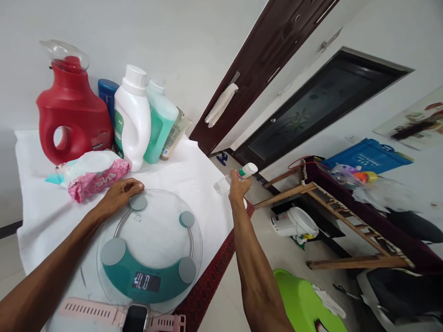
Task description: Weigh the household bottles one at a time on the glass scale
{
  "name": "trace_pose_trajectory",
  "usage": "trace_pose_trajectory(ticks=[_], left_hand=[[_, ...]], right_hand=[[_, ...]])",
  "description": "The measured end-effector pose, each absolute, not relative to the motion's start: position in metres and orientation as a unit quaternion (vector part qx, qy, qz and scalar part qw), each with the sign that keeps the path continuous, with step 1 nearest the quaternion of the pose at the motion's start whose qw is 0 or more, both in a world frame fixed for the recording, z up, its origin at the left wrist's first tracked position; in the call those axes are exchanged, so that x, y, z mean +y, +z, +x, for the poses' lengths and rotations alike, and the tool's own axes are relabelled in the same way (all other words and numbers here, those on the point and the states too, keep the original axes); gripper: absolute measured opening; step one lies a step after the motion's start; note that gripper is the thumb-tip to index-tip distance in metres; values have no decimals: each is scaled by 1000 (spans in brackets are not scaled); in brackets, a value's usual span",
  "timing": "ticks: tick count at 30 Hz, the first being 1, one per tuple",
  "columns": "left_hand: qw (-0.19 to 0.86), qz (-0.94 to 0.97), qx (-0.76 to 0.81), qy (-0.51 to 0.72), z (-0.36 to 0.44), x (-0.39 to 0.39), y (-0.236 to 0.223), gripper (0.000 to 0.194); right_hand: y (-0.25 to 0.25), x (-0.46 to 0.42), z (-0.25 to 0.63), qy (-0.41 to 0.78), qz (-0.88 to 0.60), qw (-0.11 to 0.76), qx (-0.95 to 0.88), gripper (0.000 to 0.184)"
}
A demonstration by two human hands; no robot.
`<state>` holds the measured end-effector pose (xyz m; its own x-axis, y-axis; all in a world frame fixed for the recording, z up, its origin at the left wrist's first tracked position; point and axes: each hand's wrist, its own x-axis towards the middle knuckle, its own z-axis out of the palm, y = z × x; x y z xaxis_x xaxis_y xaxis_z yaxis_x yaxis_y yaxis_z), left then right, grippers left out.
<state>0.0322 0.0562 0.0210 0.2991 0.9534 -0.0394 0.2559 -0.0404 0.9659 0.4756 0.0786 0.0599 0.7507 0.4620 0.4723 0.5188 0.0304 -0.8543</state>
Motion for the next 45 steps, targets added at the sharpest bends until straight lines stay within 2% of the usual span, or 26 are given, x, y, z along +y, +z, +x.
trace_pose_trajectory(ticks=[4,7,10,14,21,26,30,33,35,38,40,45], left_hand=[[506,625,475,358,33,55,22,66],[506,621,479,359,32,55,22,65],[501,620,486,358,32,55,21,68],[500,621,483,363,32,56,20,74],[495,629,483,354,29,57,21,77],[485,641,487,342,28,58,21,71],[482,637,498,337,28,60,23,62],[475,638,505,336,28,60,25,63],[475,643,500,334,28,60,26,66],[467,651,499,331,28,59,28,73],[461,652,506,327,27,58,30,78],[473,641,516,315,29,55,32,81]], right_hand=[[87,34,429,1,-641,672,-371,55],[117,-12,381,78,-592,638,-486,50],[135,-49,331,207,-540,602,-551,42],[131,-74,280,324,-500,552,-584,41],[111,-80,240,413,-518,481,-575,55],[109,-77,237,414,-527,466,-578,59],[108,-78,245,428,-528,447,-581,73],[104,-75,263,422,-481,490,-592,79],[97,-68,283,389,-472,559,-560,75],[72,-52,324,266,-566,633,-457,69],[50,-44,353,189,-641,638,-383,74],[0,-46,395,168,-688,634,-310,78]])
